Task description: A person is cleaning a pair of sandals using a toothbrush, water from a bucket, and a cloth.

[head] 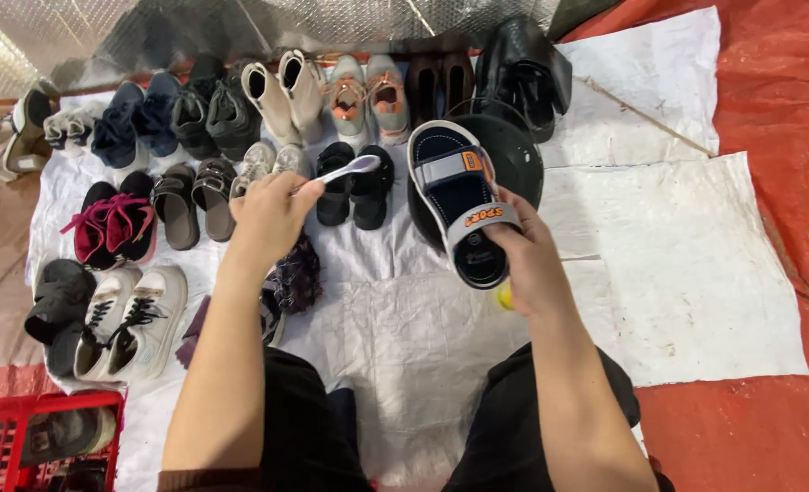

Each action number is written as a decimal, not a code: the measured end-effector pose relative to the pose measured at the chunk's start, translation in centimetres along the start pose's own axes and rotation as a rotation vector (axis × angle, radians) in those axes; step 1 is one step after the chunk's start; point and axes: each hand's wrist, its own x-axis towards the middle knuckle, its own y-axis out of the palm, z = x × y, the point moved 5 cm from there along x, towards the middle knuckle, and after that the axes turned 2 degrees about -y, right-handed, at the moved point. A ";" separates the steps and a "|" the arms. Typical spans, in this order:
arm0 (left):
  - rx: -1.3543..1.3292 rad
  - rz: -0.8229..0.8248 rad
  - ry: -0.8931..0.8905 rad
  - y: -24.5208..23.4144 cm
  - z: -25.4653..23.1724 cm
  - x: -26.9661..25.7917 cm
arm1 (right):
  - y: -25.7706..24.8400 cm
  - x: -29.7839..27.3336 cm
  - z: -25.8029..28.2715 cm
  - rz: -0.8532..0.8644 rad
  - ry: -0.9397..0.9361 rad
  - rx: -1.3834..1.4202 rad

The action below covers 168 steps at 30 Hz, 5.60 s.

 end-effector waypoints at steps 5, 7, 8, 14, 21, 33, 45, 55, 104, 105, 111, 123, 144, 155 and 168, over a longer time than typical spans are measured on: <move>-0.011 0.053 -0.036 1.4 2.1 0.1 | -1.5 1.1 -1.6 0.047 0.032 0.058; -0.013 0.052 -0.045 1.4 1.9 0.0 | -2.0 1.3 -1.6 0.060 0.038 0.053; -0.030 0.064 -0.050 1.3 1.5 -0.1 | -2.1 1.2 -1.4 0.078 0.048 0.045; -0.048 0.153 -0.079 1.1 -1.8 -0.4 | -2.4 1.0 -0.7 0.115 0.057 0.019; -0.006 0.261 -0.132 2.7 -2.5 0.1 | -2.8 0.8 -0.7 0.130 0.054 0.007; -0.003 0.318 -0.134 3.0 -3.3 0.1 | -3.0 0.4 0.1 0.116 0.059 0.000; -0.010 0.062 0.040 2.9 -2.6 0.5 | -3.0 0.3 0.6 0.038 0.045 0.040; 0.077 0.012 0.299 9.1 -8.7 -2.8 | -2.6 1.4 -2.7 0.057 0.007 0.039; -0.116 0.145 0.226 5.1 -13.6 -3.7 | -6.4 6.5 -7.1 0.168 -0.281 -0.099; -0.165 0.249 0.294 5.3 -14.3 -4.7 | -7.1 6.8 -7.7 0.168 -0.279 -0.120; -0.051 0.085 0.132 7.0 -11.7 -2.4 | -3.2 4.1 -4.7 0.191 -0.235 -0.030; -0.154 0.378 0.201 4.9 -14.7 -4.4 | -3.1 3.2 -2.4 0.106 -0.297 -0.076; 0.164 -0.123 0.337 5.5 -8.2 -1.3 | -3.8 3.2 1.1 0.149 -0.241 -0.587; 0.126 -0.142 0.385 9.4 -12.2 -3.4 | -2.2 3.0 -0.9 0.191 -0.251 -0.622; -0.023 0.112 0.195 6.9 -12.6 -3.1 | -2.5 2.5 -0.4 0.080 -0.220 -0.445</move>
